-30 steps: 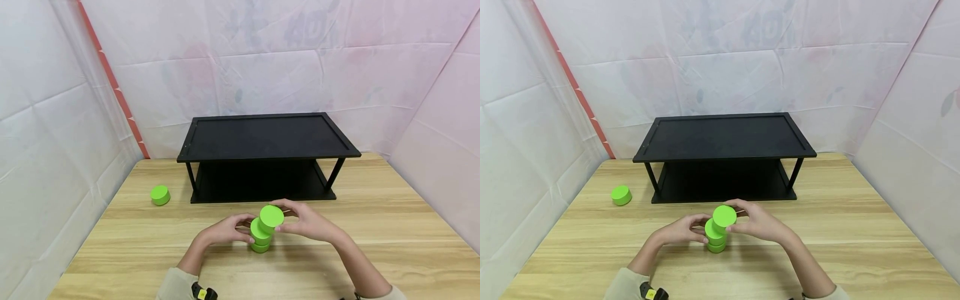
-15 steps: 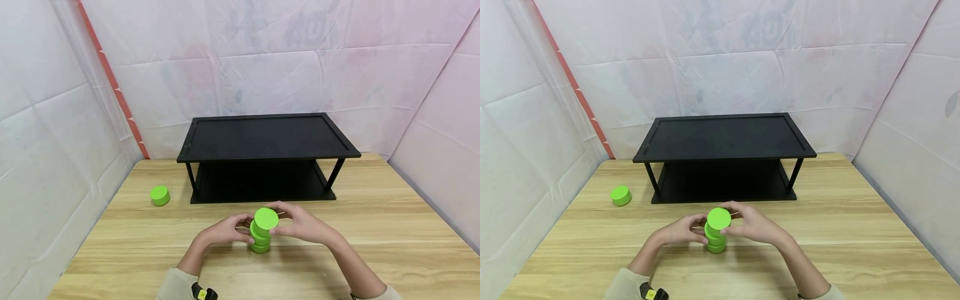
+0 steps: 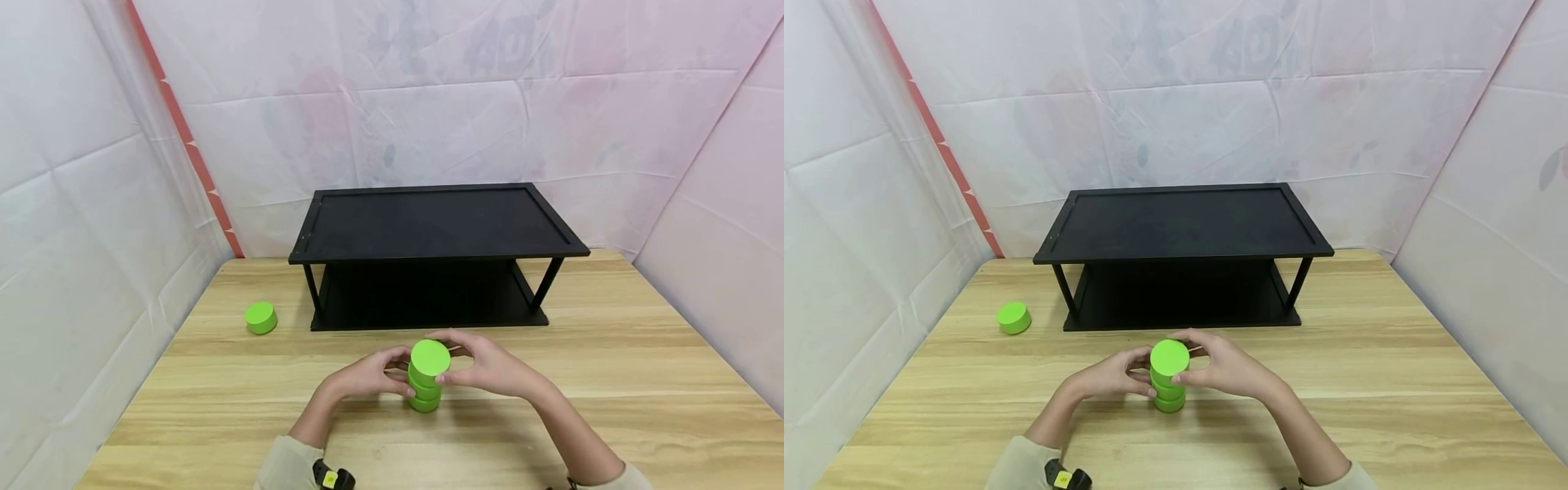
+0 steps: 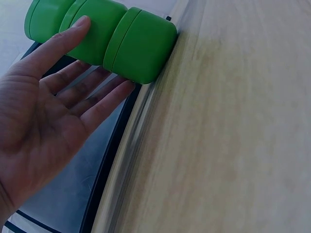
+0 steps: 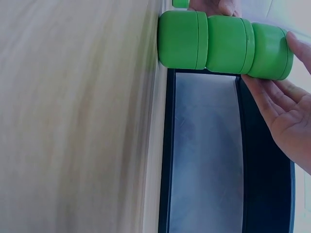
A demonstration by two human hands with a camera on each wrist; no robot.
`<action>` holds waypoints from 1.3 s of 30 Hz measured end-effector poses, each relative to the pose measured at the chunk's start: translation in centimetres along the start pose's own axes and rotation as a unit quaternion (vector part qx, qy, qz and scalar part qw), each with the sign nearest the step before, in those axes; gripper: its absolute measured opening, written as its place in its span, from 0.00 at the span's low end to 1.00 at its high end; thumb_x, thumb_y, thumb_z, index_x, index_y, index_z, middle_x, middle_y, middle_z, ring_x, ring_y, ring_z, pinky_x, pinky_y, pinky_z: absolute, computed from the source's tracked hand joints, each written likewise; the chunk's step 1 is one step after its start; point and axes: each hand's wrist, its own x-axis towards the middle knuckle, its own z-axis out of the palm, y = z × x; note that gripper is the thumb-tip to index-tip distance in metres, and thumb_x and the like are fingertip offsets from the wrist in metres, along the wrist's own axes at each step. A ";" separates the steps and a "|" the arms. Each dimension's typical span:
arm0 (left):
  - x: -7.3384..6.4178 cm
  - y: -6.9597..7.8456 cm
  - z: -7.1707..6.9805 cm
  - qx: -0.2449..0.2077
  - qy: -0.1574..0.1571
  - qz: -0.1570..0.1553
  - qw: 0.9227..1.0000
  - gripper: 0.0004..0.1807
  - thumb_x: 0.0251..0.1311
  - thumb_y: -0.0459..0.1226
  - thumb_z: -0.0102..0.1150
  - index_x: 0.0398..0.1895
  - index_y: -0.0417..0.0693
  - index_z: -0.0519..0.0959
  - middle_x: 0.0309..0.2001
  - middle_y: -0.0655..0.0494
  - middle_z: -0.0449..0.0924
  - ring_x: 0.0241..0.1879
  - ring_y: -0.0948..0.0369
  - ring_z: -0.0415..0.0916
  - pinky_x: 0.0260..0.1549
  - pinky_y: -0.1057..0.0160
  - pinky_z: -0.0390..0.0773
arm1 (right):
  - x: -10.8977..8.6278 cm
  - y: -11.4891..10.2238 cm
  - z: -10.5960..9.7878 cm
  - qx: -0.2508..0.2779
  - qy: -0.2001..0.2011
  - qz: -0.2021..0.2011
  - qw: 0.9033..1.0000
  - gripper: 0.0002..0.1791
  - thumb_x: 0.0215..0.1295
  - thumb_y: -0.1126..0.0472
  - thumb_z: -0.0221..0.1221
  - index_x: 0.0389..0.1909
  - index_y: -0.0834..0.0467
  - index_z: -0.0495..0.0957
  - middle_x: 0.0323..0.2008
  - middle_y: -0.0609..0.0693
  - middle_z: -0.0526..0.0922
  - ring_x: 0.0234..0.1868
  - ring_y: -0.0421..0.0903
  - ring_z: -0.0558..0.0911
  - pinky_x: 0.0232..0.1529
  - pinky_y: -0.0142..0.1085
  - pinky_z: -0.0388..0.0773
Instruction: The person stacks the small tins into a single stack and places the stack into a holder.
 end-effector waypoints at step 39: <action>-0.1 -0.1 -0.1 -0.001 -0.008 0.003 1.000 0.30 0.52 0.30 0.65 0.60 0.43 0.66 0.51 0.56 0.71 0.52 0.62 0.69 0.50 0.65 0.71 | -0.1 0.5 0.2 0.008 -0.012 -0.004 1.000 0.34 0.52 0.53 0.67 0.60 0.55 0.68 0.54 0.44 0.72 0.52 0.50 0.74 0.52 0.45 0.71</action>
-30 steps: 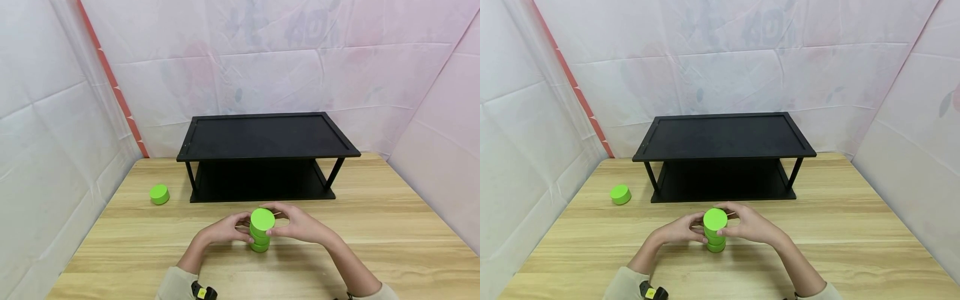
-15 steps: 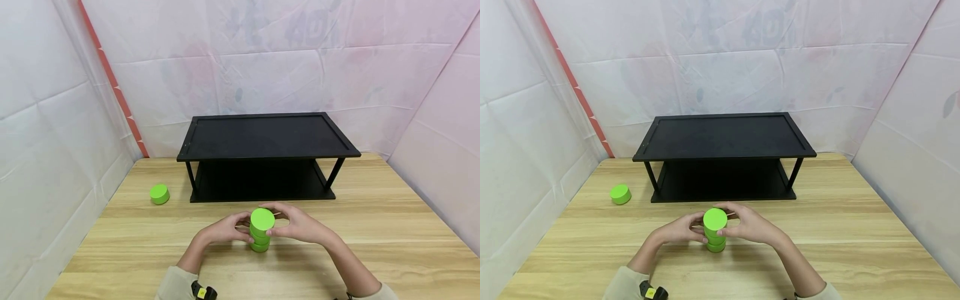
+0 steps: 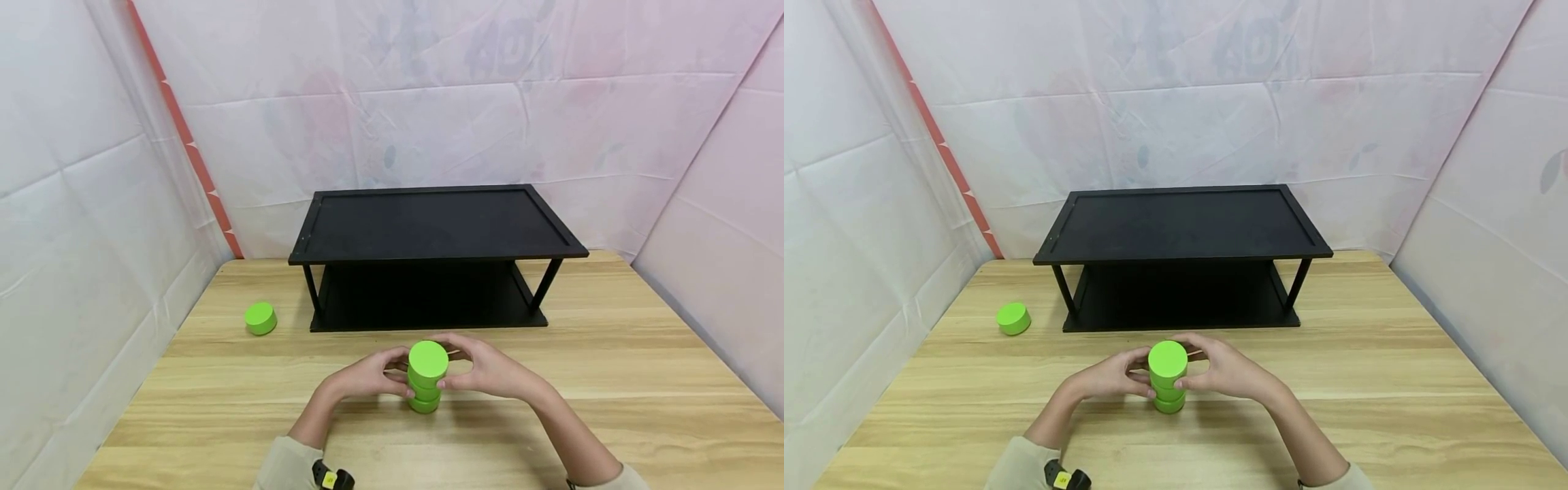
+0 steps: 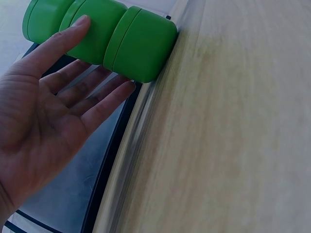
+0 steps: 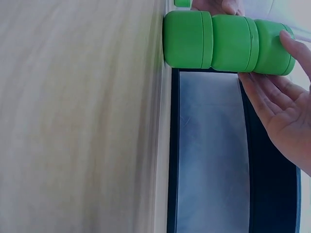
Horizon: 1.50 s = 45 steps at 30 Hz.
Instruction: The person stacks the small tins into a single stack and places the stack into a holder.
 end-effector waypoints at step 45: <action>0.0 0.1 0.0 -0.001 -0.004 -0.002 1.000 0.31 0.52 0.29 0.65 0.60 0.42 0.66 0.50 0.55 0.71 0.51 0.62 0.70 0.50 0.63 0.71 | 0.1 1.9 0.6 0.011 -0.023 0.017 1.000 0.28 0.51 0.55 0.68 0.54 0.57 0.71 0.47 0.44 0.77 0.49 0.48 0.76 0.51 0.43 0.72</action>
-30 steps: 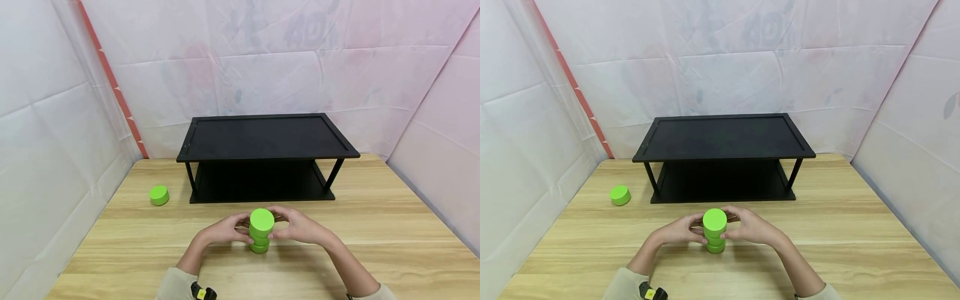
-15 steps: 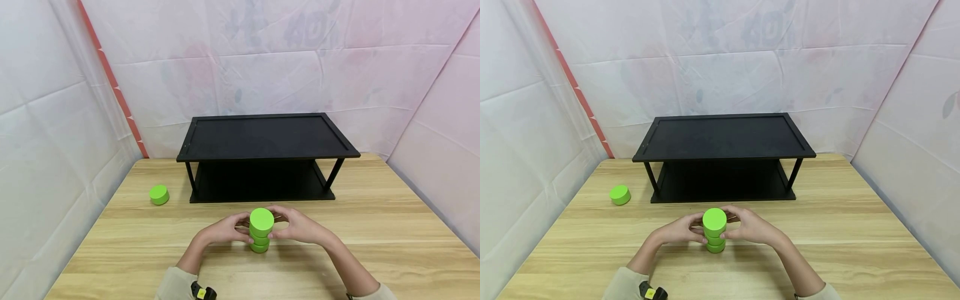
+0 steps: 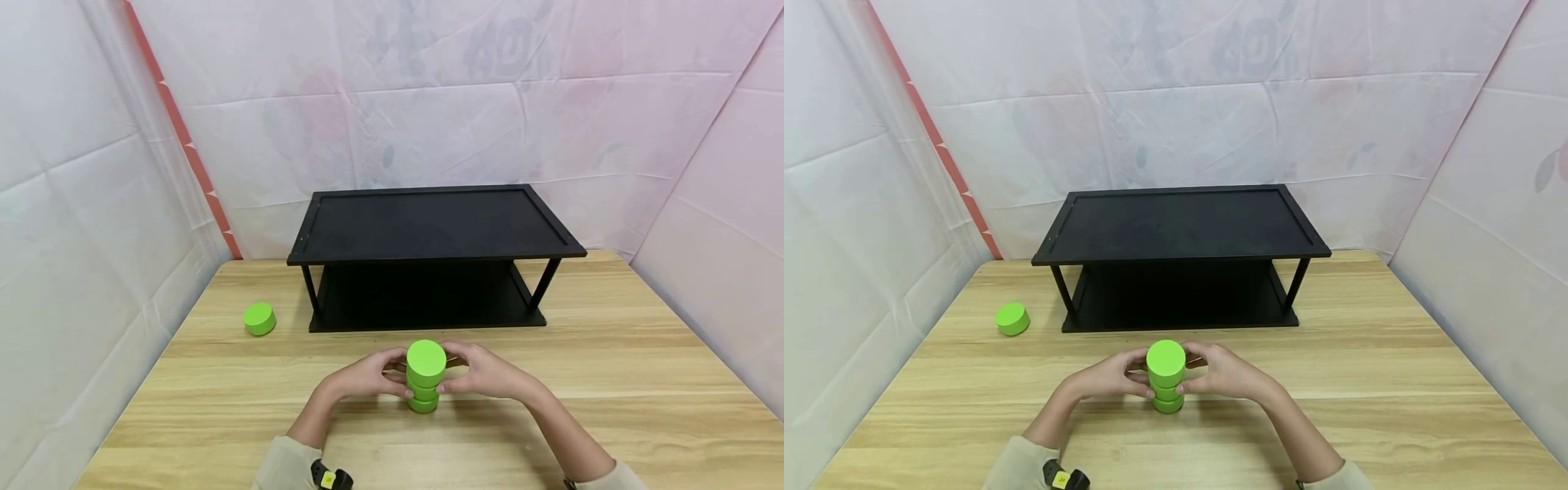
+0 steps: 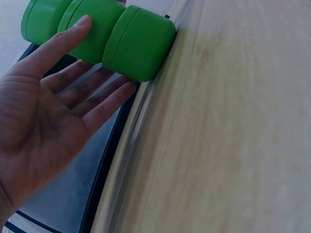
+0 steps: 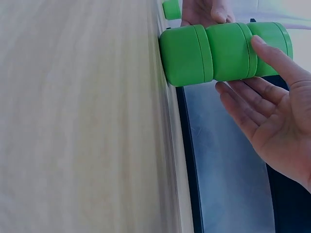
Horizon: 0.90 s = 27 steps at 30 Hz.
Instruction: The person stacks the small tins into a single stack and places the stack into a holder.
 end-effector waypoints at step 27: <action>-0.1 0.1 -0.3 -0.008 -0.005 -0.017 1.000 0.29 0.52 0.28 0.64 0.58 0.38 0.66 0.51 0.52 0.70 0.52 0.59 0.70 0.50 0.65 0.71 | 0.1 0.0 0.3 -0.007 0.000 -0.001 1.000 0.29 0.51 0.53 0.68 0.53 0.56 0.71 0.48 0.43 0.77 0.50 0.45 0.76 0.51 0.41 0.72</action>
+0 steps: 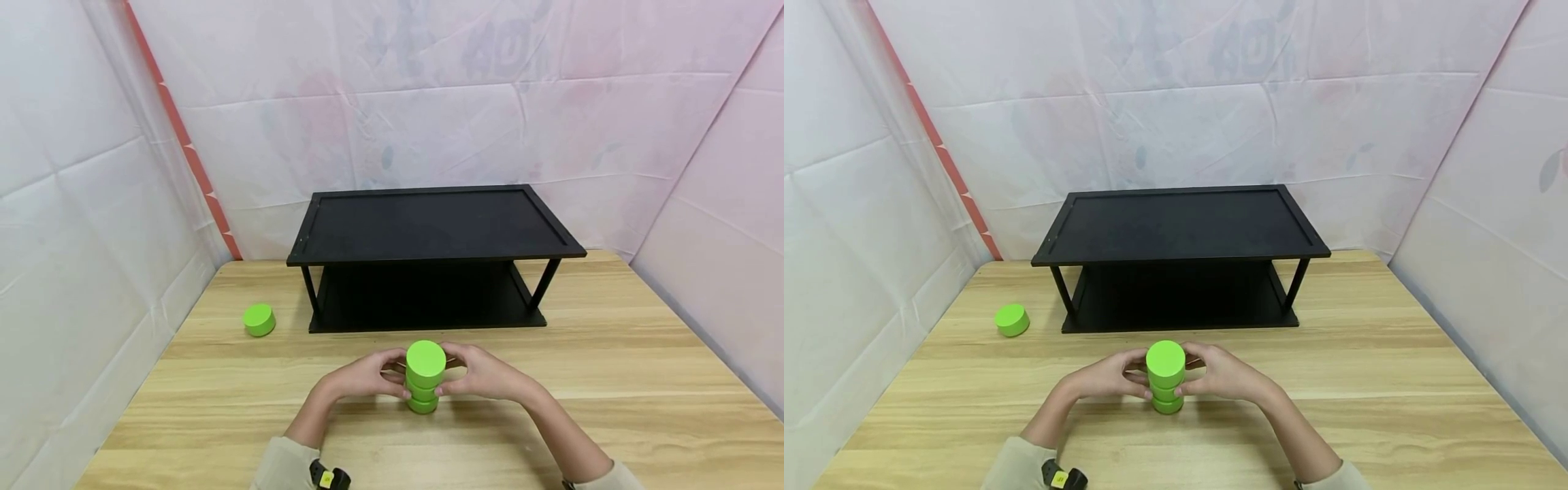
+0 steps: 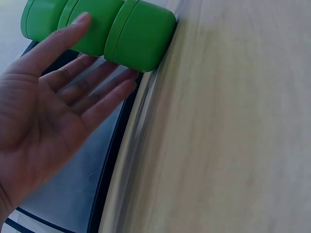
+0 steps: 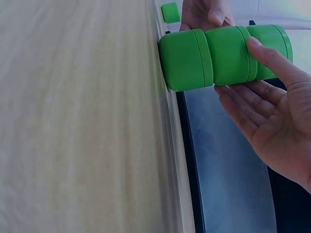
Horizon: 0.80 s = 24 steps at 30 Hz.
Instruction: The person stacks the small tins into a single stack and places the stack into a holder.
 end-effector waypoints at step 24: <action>-2.1 1.7 -2.7 0.047 0.034 0.048 0.997 0.26 0.58 0.29 0.58 0.61 0.36 0.64 0.58 0.46 0.66 0.58 0.50 0.65 0.56 0.54 0.66 | 0.2 0.3 -0.1 -0.002 0.000 -0.010 1.000 0.29 0.52 0.54 0.67 0.53 0.59 0.71 0.47 0.47 0.77 0.49 0.48 0.76 0.51 0.44 0.72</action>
